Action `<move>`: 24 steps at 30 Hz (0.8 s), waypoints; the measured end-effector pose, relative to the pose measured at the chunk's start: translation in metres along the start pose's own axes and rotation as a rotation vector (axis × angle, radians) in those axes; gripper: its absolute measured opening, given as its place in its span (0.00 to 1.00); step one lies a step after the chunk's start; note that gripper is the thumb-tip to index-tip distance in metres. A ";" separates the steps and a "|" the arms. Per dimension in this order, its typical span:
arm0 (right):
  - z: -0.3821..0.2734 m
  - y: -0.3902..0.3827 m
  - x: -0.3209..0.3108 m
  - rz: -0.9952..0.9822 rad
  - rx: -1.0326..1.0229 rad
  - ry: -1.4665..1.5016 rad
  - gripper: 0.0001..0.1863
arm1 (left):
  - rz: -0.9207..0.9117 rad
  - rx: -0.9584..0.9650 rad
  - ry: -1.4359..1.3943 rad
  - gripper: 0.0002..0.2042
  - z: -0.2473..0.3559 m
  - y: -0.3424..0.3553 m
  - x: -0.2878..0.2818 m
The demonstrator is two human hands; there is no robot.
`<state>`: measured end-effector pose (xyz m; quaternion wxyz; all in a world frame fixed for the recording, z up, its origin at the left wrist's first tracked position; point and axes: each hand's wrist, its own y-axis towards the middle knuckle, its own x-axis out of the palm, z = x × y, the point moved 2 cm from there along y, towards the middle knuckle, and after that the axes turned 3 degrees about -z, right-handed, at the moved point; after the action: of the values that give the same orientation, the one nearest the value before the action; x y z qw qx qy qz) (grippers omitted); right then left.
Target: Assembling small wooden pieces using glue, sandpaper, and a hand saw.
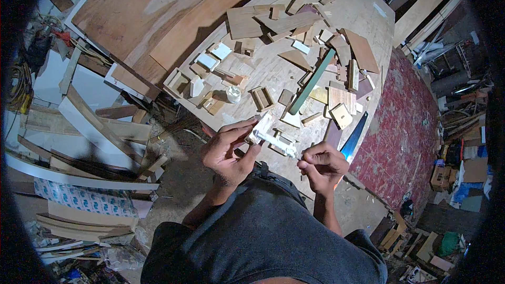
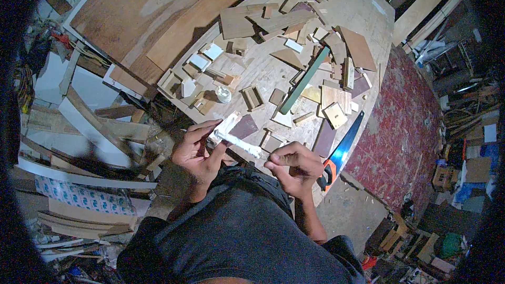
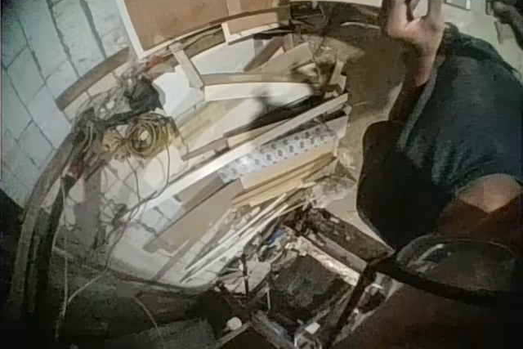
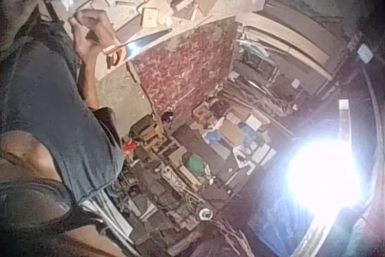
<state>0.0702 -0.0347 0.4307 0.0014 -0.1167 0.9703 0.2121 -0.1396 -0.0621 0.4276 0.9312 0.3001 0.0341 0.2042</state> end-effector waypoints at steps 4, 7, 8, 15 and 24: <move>0.003 -0.001 -0.002 0.012 0.031 0.126 0.08 | -0.012 -0.029 -0.031 0.18 0.001 -0.001 0.000; 0.007 0.002 0.000 0.176 0.177 0.221 0.06 | -0.028 -0.040 -0.006 0.18 -0.001 -0.004 0.001; 0.010 0.004 0.000 0.204 0.195 0.203 0.06 | -0.039 -0.023 0.011 0.19 0.000 -0.005 0.002; 0.010 -0.002 -0.002 0.044 0.163 0.105 0.06 | 0.001 0.059 -0.014 0.17 -0.009 -0.003 0.000; 0.018 -0.001 -0.003 0.167 0.227 0.395 0.04 | -0.010 0.054 -0.005 0.16 -0.010 -0.001 0.002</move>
<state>0.0721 -0.0272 0.4140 -0.1927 -0.0743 0.9756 0.0744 -0.1393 -0.0565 0.4190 0.9238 0.3257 0.0387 0.1976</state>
